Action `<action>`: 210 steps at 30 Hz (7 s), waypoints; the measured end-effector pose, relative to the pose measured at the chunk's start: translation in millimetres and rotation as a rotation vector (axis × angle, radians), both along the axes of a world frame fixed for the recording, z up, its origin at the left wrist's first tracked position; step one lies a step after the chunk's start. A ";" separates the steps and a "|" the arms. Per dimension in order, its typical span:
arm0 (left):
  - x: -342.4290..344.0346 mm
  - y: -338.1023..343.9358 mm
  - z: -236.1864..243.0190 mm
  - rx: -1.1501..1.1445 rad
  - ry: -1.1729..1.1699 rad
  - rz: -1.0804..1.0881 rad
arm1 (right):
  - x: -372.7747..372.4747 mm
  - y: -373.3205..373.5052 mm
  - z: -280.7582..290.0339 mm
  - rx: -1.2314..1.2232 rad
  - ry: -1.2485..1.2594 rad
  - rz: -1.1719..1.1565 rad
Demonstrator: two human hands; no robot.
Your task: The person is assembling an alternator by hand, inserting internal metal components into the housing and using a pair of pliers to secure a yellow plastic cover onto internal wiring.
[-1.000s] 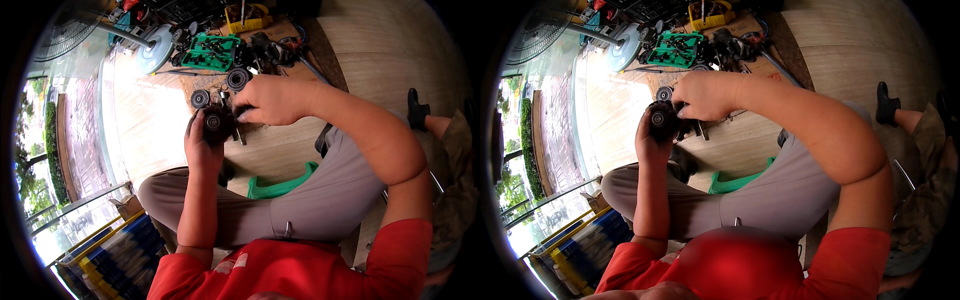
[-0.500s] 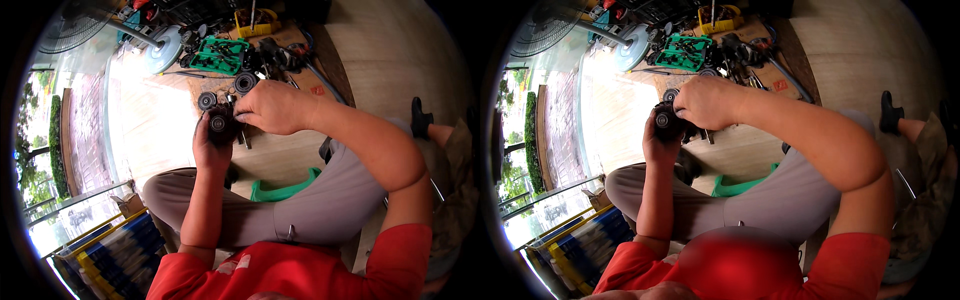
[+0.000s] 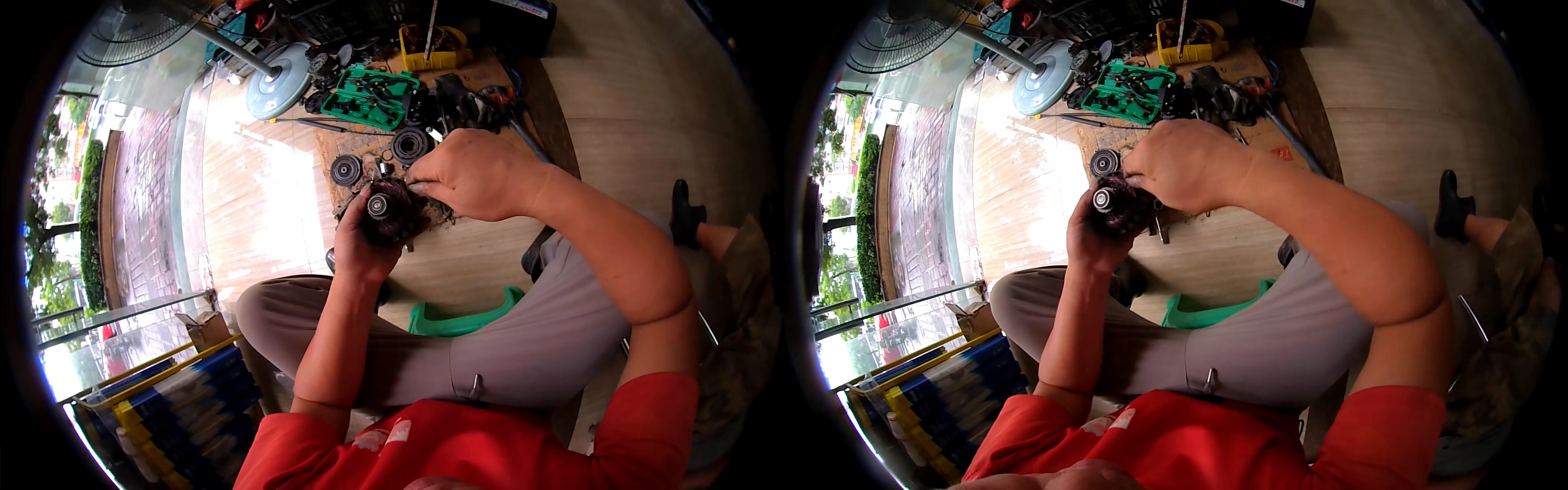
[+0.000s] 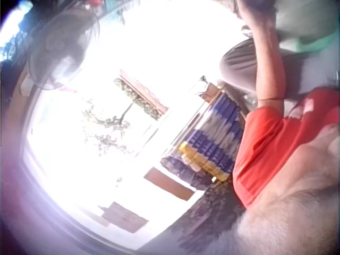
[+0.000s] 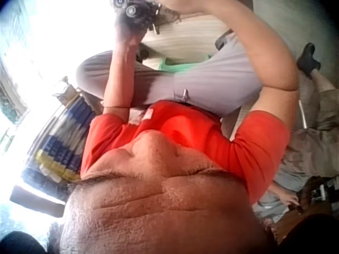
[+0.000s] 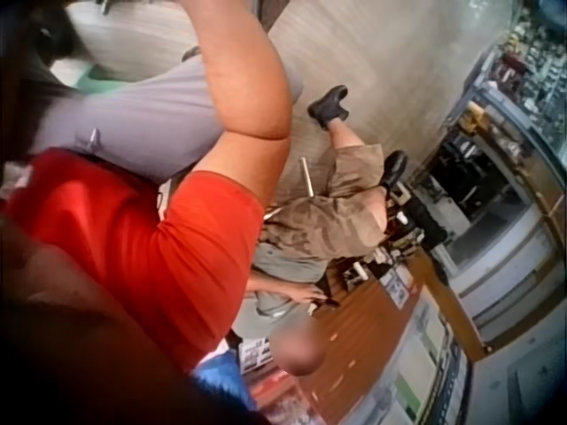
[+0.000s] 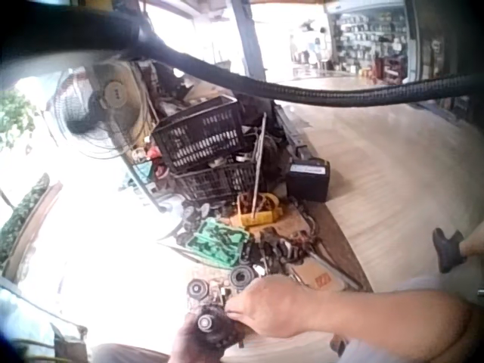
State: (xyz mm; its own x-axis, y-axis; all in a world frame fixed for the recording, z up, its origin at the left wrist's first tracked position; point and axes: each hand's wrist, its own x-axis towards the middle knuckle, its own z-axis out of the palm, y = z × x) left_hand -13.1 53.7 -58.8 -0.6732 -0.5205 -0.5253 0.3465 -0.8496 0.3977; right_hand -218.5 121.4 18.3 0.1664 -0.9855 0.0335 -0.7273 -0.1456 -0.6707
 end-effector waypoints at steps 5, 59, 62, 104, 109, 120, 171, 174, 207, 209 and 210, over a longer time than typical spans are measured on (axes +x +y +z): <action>-5.5 3.2 -2.2 0.033 -0.037 -0.023 | -3.1 -0.5 -2.2 0.017 0.017 -0.016; -1.8 49.7 -118.9 0.159 -0.151 0.096 | -55.9 -13.4 -57.8 0.444 0.180 -0.128; -6.1 42.5 -123.3 0.196 -0.090 0.107 | -60.3 -12.1 -78.5 -0.051 0.165 -0.247; 5.0 21.1 -133.4 0.182 0.240 0.538 | -32.5 -30.1 -355.4 0.713 0.379 -0.724; -2.2 21.7 -115.5 0.250 0.403 0.516 | -36.7 -32.9 -289.9 0.637 0.176 -0.399; 16.0 3.5 -121.9 0.155 0.431 0.590 | 55.7 16.8 -68.0 0.928 -0.602 -0.287; 9.8 4.3 -111.6 0.104 0.339 0.659 | 88.2 3.9 -74.9 0.374 -0.041 -0.239; 8.9 4.8 -114.9 0.096 0.339 0.676 | 88.0 3.5 -75.8 0.362 -0.032 -0.238; 10.7 8.4 -129.8 0.099 0.166 0.673 | 82.2 -0.6 -100.6 0.475 -0.001 -0.220; 11.7 8.2 -135.8 0.094 0.145 0.672 | 80.2 -3.2 -100.2 0.526 -0.001 -0.232; 12.1 8.1 -138.7 0.092 0.135 0.671 | 78.8 -4.3 -99.8 0.551 0.000 -0.238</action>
